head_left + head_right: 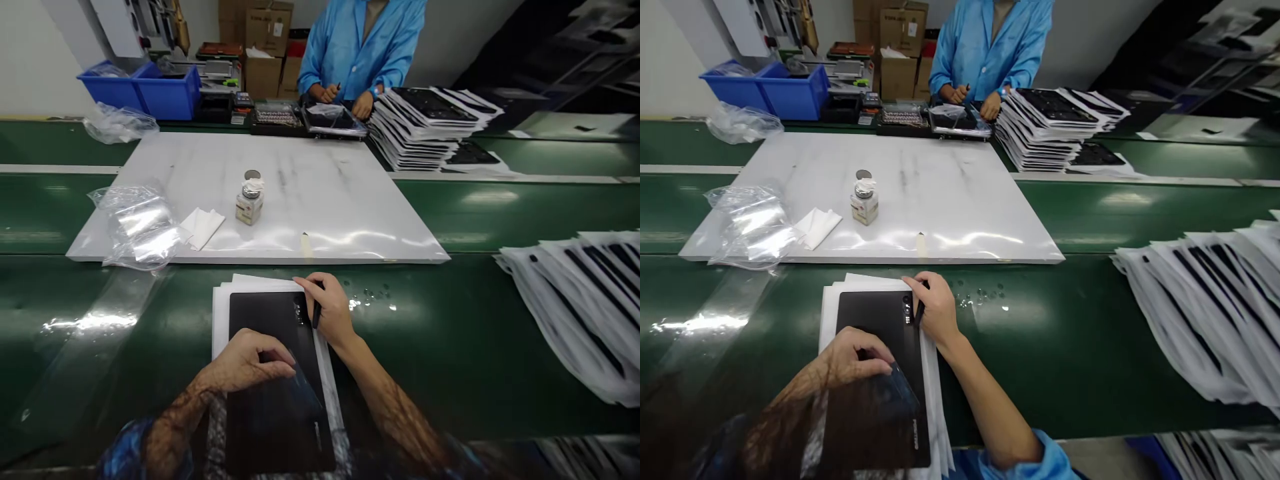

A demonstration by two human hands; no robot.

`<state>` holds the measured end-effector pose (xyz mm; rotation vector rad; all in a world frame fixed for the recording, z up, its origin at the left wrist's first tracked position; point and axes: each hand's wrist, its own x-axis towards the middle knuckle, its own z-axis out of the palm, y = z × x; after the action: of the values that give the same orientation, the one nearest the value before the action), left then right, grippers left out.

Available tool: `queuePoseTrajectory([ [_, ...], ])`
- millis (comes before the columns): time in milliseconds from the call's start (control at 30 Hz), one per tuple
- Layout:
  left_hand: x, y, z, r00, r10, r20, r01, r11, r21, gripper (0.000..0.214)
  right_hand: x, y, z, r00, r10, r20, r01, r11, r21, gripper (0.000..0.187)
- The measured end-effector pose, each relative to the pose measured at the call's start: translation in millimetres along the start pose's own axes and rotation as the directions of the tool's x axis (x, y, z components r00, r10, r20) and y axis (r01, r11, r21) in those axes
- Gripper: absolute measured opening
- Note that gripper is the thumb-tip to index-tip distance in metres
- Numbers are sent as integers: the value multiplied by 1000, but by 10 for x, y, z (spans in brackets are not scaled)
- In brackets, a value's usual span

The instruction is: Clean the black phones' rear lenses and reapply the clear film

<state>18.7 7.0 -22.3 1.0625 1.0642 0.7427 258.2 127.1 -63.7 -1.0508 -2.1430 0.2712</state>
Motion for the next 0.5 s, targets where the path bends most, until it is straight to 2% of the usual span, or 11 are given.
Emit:
queuePoseTrajectory([
  [67, -25, 29, 23, 1000, -25, 14, 26, 996, -86, 38, 215, -147, 109, 996, 21, 81, -23, 1000, 21, 42],
  [133, -94, 74, 42, 998, -52, 31, 57, 980, -191, 56, 388, -297, 222, 980, 14, 196, -20, 999, 28, 34],
  [200, -193, 96, 49, 996, -82, 26, 86, 952, -293, 78, 496, -397, 304, 957, -4, 292, -2, 1000, 20, 24],
  [267, -301, 74, 37, 993, -114, 13, 111, 925, -363, 88, 544, -428, 338, 939, -17, 344, 14, 1000, 12, 18],
  [400, -511, -55, -21, 987, -144, -73, 101, 903, -418, 88, 549, -381, 322, 938, -66, 339, 60, 998, 28, 17],
  [500, -658, -131, -57, 972, -125, -199, 37, 918, -396, 66, 527, -365, 311, 944, -112, 312, 106, 994, 36, 22],
])
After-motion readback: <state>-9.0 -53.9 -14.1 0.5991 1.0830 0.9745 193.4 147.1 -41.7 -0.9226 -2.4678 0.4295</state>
